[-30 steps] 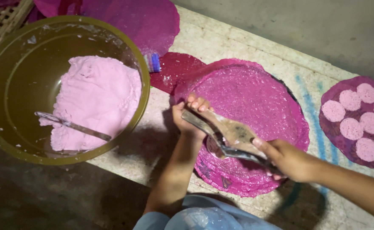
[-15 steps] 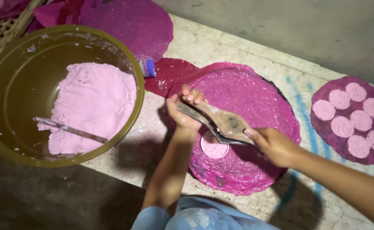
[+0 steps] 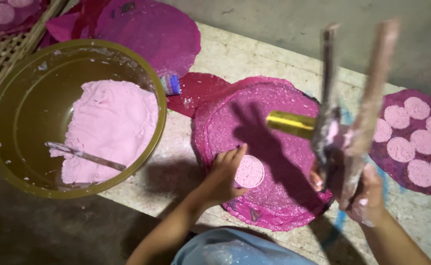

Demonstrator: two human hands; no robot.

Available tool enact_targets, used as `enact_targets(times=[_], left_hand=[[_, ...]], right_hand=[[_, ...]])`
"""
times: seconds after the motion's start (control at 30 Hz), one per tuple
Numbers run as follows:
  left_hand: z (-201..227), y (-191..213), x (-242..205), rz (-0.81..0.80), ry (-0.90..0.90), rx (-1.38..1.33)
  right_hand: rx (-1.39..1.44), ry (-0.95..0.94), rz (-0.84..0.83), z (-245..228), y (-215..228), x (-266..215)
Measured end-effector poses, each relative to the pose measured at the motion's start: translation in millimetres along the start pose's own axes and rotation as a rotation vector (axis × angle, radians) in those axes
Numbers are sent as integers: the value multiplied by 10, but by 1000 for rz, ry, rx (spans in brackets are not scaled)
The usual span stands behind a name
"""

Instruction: The person scoops pink dough from a bowl and uses a manual press to form circular pieces on a pink mat. The formed pieces are arranged on the mat and later transferred to a woven tray.

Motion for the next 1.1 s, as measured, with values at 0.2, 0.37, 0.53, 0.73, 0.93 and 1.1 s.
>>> enact_targets(times=[0.2, 0.37, 0.53, 0.73, 0.93, 1.1], left_hand=[[-25, -78, -6, -81, 90, -10], [-160, 138, 139, -57, 149, -164], [-383, 315, 464, -14, 206, 11], [-410, 359, 564, -12, 184, 73], [-249, 452, 962, 123, -63, -2091], [-453, 502, 1063, 496, -101, -2253]], right_hand=[[127, -18, 194, 1, 10, -171], [128, -47, 353, 97, 110, -307], [145, -28, 280, 197, 140, -340], [-81, -156, 197, 452, 286, -170], [-711, -675, -209, 600, 166, 444], [-928, -774, -260, 213, -173, 1046]])
Point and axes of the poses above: each hand's wrist, its own x-axis towards the middle knuckle, its own y-axis out of the back of the hand, z = x × y, the point moved 4 cm from there along x, towards the middle knuckle, and after that the axes turned 3 degrees about z, right-handed, at the moved point
